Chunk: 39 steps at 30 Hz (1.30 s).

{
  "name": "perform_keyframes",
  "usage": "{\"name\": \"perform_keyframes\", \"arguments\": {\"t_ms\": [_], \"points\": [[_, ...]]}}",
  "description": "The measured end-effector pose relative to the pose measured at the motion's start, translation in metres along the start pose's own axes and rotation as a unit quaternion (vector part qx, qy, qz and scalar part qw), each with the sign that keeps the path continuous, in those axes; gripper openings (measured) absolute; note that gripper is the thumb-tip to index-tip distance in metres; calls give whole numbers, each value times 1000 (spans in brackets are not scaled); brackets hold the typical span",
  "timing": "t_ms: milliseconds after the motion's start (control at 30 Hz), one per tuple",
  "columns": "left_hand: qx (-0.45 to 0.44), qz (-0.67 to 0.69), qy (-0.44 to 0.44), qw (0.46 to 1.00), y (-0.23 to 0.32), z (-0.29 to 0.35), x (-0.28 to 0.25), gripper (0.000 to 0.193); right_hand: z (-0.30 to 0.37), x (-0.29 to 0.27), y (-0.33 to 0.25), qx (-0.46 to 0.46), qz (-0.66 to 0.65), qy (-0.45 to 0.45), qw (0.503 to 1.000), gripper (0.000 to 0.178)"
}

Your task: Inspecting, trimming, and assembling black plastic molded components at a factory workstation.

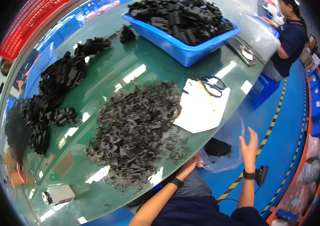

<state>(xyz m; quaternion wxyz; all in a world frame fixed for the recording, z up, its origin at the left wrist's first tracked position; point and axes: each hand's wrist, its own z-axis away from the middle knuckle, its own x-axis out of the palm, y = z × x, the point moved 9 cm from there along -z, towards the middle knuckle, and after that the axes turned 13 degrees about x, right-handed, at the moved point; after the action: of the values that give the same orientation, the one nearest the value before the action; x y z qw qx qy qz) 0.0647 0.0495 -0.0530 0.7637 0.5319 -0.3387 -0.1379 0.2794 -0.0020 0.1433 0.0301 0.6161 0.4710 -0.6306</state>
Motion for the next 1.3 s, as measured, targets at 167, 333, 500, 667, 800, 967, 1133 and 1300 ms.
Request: {"name": "perform_keyframes", "arguments": {"t_ms": [167, 333, 500, 667, 800, 967, 1133, 1300], "points": [[6, -4, -15, 1000, -11, -7, 11, 22, 17, -85, -168, -121, -215, -95, 964, 40], [65, 5, -43, 997, -31, -9, 7, 24, 70, 13, -289, -345, -72, -349, 868, 97], [70, 52, -56, 995, -44, -16, 10, 22, 48, 81, -331, -325, 75, -261, 906, 108], [16, 26, -83, 996, -37, -17, 18, 27, 47, 120, -342, -277, 105, -341, 892, 105], [18, 41, -85, 995, -41, -22, 20, 29, 63, 124, -365, -343, 64, -331, 877, 105], [81, 87, -85, 989, -92, -35, 21, 25, 91, 134, -380, -418, 59, -307, 853, 105], [-80, 547, -349, 756, -194, -64, 29, 28, 170, 117, -424, -512, -8, -306, 802, 97], [67, 118, -134, 982, -104, -54, 35, 28, 111, 125, -389, -429, 32, -352, 831, 100]]}}
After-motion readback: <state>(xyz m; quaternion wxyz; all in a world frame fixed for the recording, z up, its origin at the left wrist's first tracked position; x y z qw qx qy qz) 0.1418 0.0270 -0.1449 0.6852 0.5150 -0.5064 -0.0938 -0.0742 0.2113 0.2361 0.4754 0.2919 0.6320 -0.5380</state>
